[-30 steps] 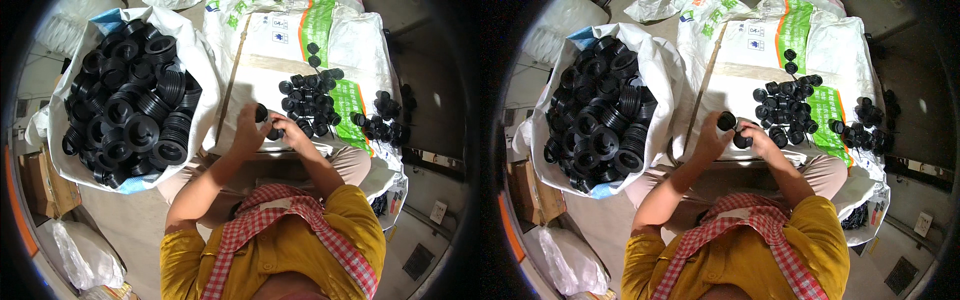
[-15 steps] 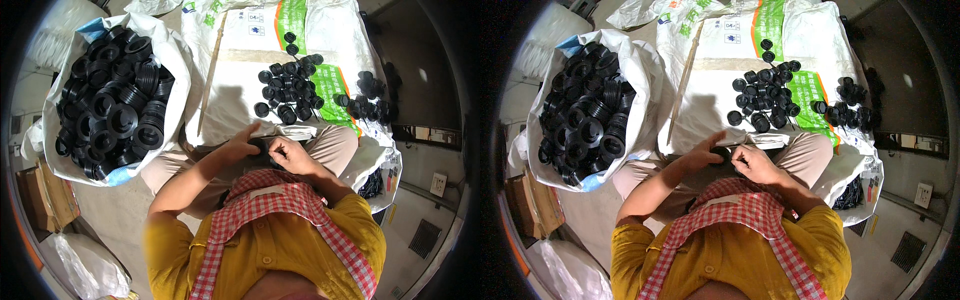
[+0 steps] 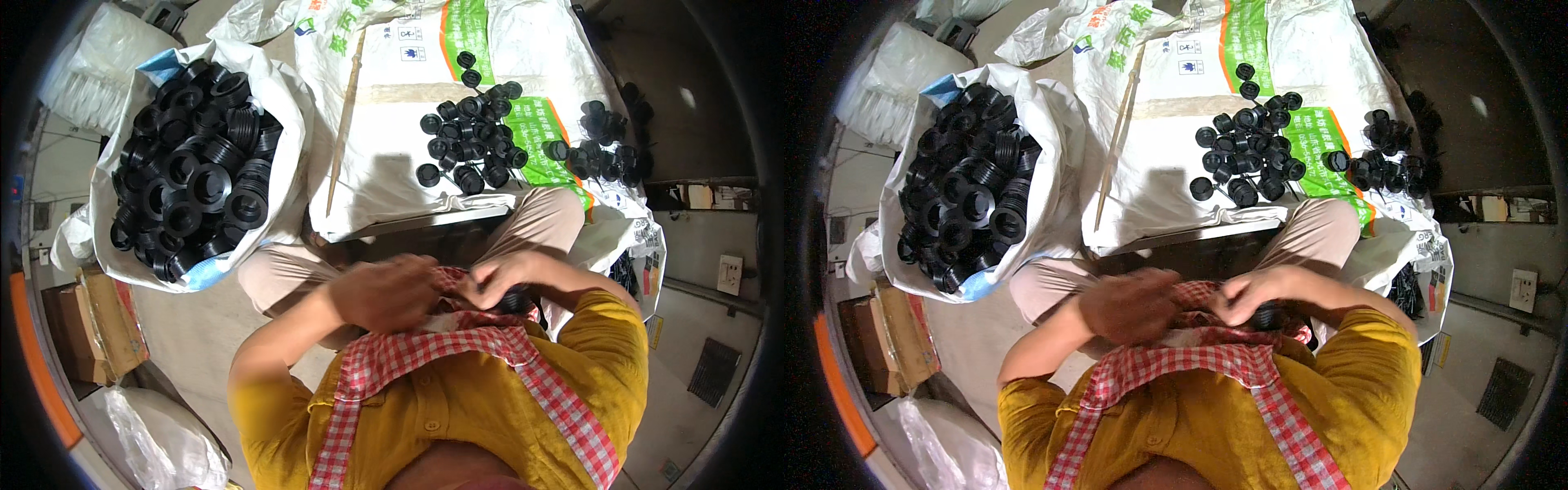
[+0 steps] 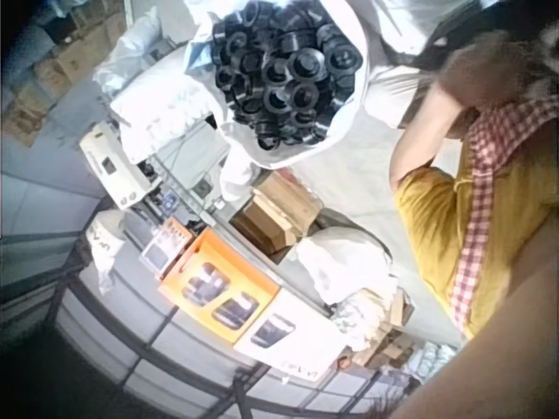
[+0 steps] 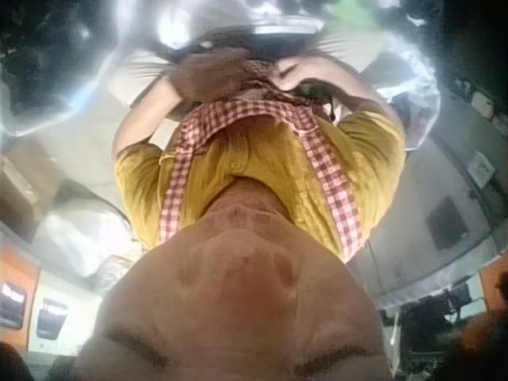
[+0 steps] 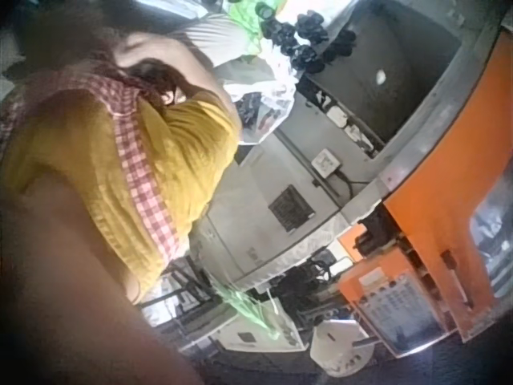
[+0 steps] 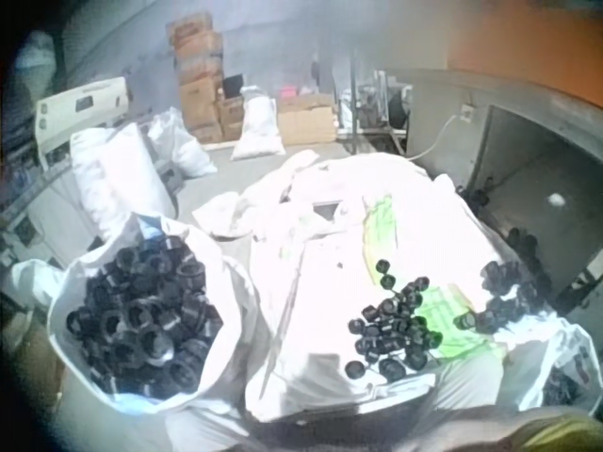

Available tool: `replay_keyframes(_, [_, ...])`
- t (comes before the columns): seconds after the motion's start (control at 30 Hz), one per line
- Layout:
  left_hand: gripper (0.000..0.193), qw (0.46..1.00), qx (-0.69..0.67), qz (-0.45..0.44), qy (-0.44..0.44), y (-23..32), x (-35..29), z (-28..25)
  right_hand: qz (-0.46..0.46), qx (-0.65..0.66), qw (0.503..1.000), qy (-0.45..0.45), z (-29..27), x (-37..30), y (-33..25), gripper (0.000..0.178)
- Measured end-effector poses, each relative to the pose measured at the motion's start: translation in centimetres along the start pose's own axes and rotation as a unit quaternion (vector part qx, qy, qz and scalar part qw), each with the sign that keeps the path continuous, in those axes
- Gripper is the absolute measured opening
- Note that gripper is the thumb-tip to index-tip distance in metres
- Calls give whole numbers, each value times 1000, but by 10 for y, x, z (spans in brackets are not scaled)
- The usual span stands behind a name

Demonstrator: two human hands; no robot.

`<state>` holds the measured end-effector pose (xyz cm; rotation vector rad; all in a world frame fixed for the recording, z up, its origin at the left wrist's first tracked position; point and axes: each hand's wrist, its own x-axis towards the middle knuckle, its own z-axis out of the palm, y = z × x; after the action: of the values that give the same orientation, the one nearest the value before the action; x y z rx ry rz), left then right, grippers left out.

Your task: The person sits on the floor and repeatedly picks up black plastic threaded fittings and small black caps, then presses the caps onto the fittings by hand. The assembled units are placed into a large white sack. The person also moves a sack of parts and later handles a cardboard box containing white plastic objects.

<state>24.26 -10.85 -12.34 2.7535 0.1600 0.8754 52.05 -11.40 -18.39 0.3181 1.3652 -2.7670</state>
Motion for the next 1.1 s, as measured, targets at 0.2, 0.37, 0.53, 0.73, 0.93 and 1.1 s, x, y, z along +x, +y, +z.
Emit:
replay_keyframes(0.2, [25,598,-550,-489,316,-4,7,5,-267,-29,867,419,-8,11,-7,11])
replay_keyframes(0.37, [54,648,-541,-508,169,-2,19,72,-466,155,769,408,-2,81,-24,13])
replay_keyframes(0.53, [61,459,-660,-506,312,-13,-2,64,-366,-332,687,532,-21,79,-30,9])
replay_keyframes(0.73, [51,887,85,-447,76,-2,1,19,-232,-464,516,681,-125,86,19,28])
replay_keyframes(0.93, [39,708,553,-305,316,-41,-6,-170,178,-619,516,565,-222,37,51,50])
replay_keyframes(1.1, [49,693,347,-602,193,-78,-121,-278,321,-660,527,429,-253,45,56,31])
